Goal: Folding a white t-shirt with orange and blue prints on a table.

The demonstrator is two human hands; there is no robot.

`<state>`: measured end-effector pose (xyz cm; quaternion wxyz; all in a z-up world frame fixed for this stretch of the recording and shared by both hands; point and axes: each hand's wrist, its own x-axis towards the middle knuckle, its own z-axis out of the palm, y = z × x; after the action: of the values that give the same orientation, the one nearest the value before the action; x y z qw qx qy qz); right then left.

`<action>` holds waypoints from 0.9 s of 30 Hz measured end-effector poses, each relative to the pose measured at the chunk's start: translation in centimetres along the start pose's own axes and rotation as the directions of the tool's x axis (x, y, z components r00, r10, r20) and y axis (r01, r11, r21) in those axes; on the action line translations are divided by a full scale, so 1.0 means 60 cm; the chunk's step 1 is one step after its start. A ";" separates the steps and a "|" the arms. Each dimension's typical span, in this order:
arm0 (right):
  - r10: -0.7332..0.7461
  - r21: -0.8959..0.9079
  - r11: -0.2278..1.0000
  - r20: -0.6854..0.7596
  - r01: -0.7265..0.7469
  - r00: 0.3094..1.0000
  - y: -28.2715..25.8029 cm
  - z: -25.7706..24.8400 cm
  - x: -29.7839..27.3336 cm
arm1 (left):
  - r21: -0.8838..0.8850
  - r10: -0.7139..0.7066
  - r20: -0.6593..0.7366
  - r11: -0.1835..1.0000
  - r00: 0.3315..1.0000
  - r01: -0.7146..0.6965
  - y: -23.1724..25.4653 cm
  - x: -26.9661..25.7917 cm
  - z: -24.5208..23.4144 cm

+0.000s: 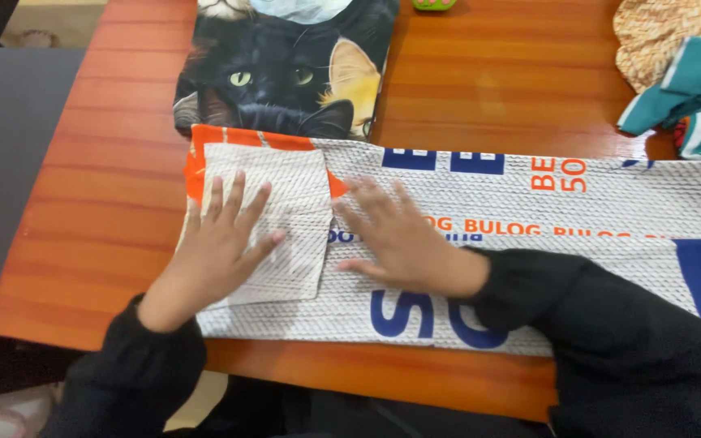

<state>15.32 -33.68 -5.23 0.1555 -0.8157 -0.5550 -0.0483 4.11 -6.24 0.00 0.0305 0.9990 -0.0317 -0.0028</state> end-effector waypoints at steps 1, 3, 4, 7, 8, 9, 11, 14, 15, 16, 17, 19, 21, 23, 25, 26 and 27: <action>0.005 -0.006 1.000 0.001 -0.005 1.000 0.025 -0.006 -0.014 | -0.003 0.006 -0.004 1.000 1.000 -0.006 -0.008 0.014 0.010; 0.121 -0.040 0.992 0.028 -0.120 0.992 0.075 -0.020 -0.043 | -0.196 0.005 -0.136 0.980 0.991 -0.032 -0.023 0.043 0.031; 0.124 -0.046 0.991 0.028 -0.122 0.992 0.097 -0.031 -0.064 | -0.199 0.008 -0.141 0.979 0.990 -0.036 -0.027 0.054 0.049; 0.245 -0.137 0.961 0.006 -0.242 0.970 0.154 -0.063 -0.132 | -0.193 0.013 -0.312 0.978 0.950 -0.077 -0.032 0.074 0.092; 0.311 -0.169 0.935 -0.033 -0.312 0.950 0.165 -0.071 -0.159 | -0.190 0.005 -0.295 0.980 0.955 -0.064 -0.032 0.070 0.098; 0.375 -0.199 0.903 -0.074 -0.382 0.924 0.177 -0.078 -0.185 | -0.186 -0.003 -0.279 0.981 0.960 -0.051 -0.033 0.066 0.106; 0.450 -0.198 0.868 -0.081 -0.456 0.890 0.188 -0.094 -0.246 | -0.134 -0.008 -0.264 0.991 0.964 -0.029 -0.031 0.048 0.107; 0.533 -0.228 0.811 -0.094 -0.539 0.841 0.193 -0.092 -0.326 | -0.108 -0.031 -0.245 0.994 0.969 0.004 -0.022 0.025 0.108; 0.555 -0.252 0.787 -0.109 -0.563 0.825 0.193 -0.089 -0.349 | -0.129 -0.035 -0.234 0.992 0.972 0.005 -0.018 0.020 0.104; 0.552 -0.251 0.789 -0.111 -0.561 0.826 0.184 -0.089 -0.355 | -0.127 -0.037 -0.236 0.992 0.971 0.007 -0.016 0.017 0.103; 0.570 -0.249 0.777 -0.110 -0.578 0.814 0.174 -0.090 -0.361 | -0.130 -0.035 -0.219 0.992 0.975 0.007 -0.014 0.015 0.102; 0.589 -0.245 0.761 -0.124 -0.600 0.798 0.168 -0.089 -0.370 | -0.124 -0.025 -0.211 0.992 0.977 -0.001 -0.015 0.017 0.098; 0.613 -0.268 0.747 -0.078 -0.609 0.786 0.174 -0.088 -0.375 | -0.118 -0.016 -0.176 0.993 0.984 -0.005 -0.019 0.018 0.097; 0.644 -0.265 0.726 -0.066 -0.635 0.763 0.183 -0.098 -0.382 | -0.148 0.006 -0.119 0.989 0.993 -0.024 -0.032 0.022 0.088; 0.673 -0.262 0.706 -0.042 -0.658 0.738 0.199 -0.105 -0.405 | -0.185 0.024 -0.052 0.982 0.998 -0.034 -0.041 0.025 0.082; 0.675 -0.254 0.688 -0.120 -0.680 0.728 0.209 -0.106 -0.425 | -0.180 0.051 -0.058 0.982 0.997 -0.061 -0.043 0.026 0.079; 0.674 -0.244 0.669 -0.198 -0.702 0.712 0.219 -0.107 -0.445 | -0.175 0.078 -0.063 0.981 0.995 -0.088 -0.046 0.027 0.078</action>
<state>17.90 -63.85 -8.50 0.0609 -0.9751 -0.1845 -0.1073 5.89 -3.87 -4.82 0.1205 0.9898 -0.0722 0.0235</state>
